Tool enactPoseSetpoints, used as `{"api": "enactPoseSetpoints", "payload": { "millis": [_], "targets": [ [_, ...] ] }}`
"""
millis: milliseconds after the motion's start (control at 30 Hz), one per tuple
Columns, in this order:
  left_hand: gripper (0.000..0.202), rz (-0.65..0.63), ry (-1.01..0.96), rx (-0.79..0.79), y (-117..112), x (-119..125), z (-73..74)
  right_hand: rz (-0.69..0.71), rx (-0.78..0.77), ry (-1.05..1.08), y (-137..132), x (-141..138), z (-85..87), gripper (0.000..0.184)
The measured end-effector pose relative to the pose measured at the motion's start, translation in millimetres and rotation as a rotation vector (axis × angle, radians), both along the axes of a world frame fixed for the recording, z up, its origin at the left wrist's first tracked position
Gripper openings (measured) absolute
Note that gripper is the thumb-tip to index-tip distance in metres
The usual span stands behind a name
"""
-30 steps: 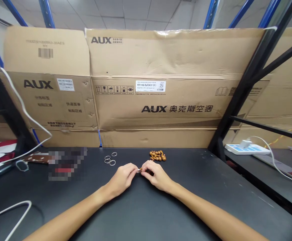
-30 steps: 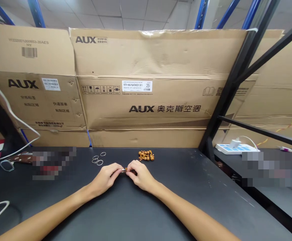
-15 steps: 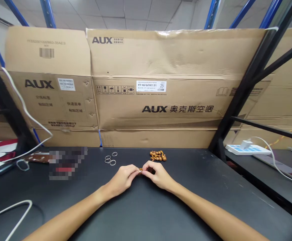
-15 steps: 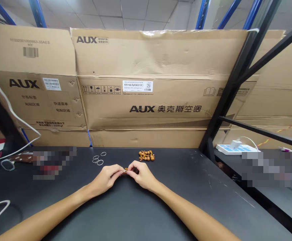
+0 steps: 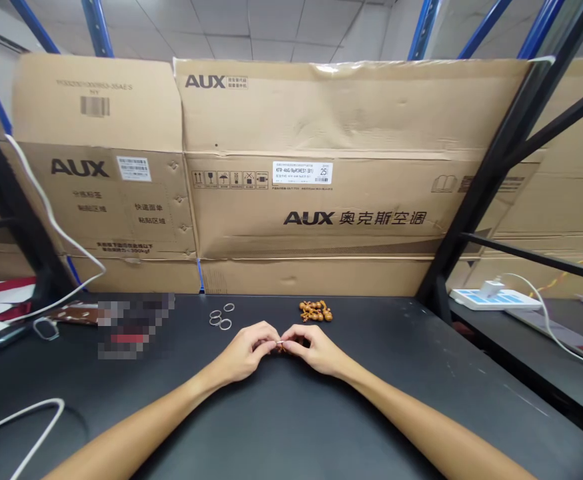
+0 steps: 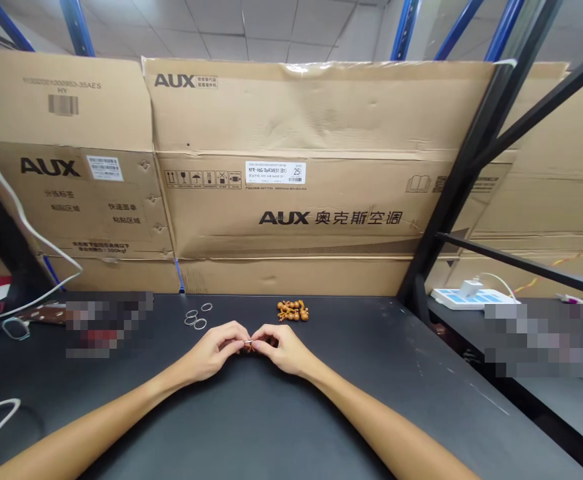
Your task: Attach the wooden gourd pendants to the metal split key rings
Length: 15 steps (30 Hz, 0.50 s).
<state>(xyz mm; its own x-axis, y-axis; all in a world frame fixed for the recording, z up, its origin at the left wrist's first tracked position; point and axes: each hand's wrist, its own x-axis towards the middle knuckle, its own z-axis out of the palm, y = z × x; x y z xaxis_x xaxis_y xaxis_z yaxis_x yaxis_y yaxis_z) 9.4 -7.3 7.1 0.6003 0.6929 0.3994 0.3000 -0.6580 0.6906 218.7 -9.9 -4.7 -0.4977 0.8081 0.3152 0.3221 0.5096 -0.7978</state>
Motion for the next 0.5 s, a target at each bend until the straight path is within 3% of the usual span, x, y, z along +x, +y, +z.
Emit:
{"api": "enactPoseSetpoints", "payload": {
  "millis": [167, 367, 500],
  "targets": [
    [0.025, -0.049, 0.012, -0.114, 2, 0, -0.4, -0.03, 0.17, -0.064, -1, -2, -2.8, 0.02],
    [0.034, -0.037, 0.104, -0.072, 1, 2, -1.0, -0.026, 0.518, -0.268, -3, -5, -10.8, 0.02],
    [0.031, -0.035, 0.128, -0.063, 1, 2, -0.7, -0.034, 0.577, -0.303, -2, -5, -14.5, 0.017]
  ]
}}
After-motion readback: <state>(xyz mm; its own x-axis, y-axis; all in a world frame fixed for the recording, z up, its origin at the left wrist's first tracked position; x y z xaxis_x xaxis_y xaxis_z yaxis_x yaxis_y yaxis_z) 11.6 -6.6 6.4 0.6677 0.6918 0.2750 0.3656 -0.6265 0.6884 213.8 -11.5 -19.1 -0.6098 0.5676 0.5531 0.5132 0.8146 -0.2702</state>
